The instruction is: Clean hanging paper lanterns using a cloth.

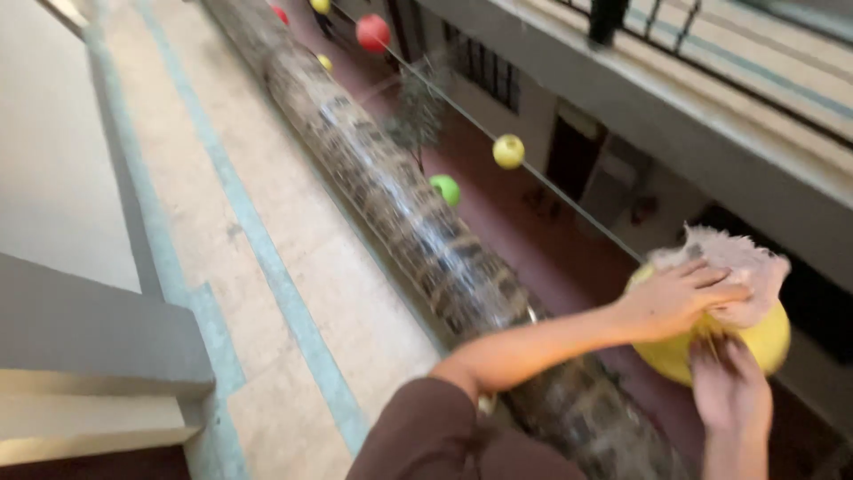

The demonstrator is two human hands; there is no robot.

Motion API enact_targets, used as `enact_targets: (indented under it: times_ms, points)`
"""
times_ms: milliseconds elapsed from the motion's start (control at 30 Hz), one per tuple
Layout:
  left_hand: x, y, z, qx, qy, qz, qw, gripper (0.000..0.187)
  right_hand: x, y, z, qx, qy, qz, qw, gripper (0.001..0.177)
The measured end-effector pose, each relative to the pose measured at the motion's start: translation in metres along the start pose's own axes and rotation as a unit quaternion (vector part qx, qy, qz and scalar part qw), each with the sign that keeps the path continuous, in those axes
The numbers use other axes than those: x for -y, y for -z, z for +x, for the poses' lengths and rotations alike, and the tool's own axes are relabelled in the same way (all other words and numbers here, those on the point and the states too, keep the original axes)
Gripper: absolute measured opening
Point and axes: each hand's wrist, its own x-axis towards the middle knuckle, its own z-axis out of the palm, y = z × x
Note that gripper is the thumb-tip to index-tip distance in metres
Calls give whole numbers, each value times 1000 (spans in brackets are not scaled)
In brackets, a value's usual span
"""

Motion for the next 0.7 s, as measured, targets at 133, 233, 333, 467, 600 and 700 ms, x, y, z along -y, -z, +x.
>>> enact_targets:
  times_ms: [133,233,333,467,600,700]
  points:
    - [-17,0,-19,74,-46,77,993,65,24,-27,-20,14,6,-2,1000,39]
    - [0,1,-41,93,-114,43,988,76,35,-12,-16,-49,33,73,996,28]
    - [2,35,-41,235,-53,66,968,50,42,-9,-19,-44,69,153,985,12]
    - [-24,110,-14,371,107,128,913,48,30,-18,-13,-25,76,124,989,5]
    - [-20,89,-1,-47,73,22,996,43,-13,-5,8,16,80,-155,984,17]
    - [-38,60,0,-49,-31,91,994,54,-35,11,19,45,66,-275,958,21]
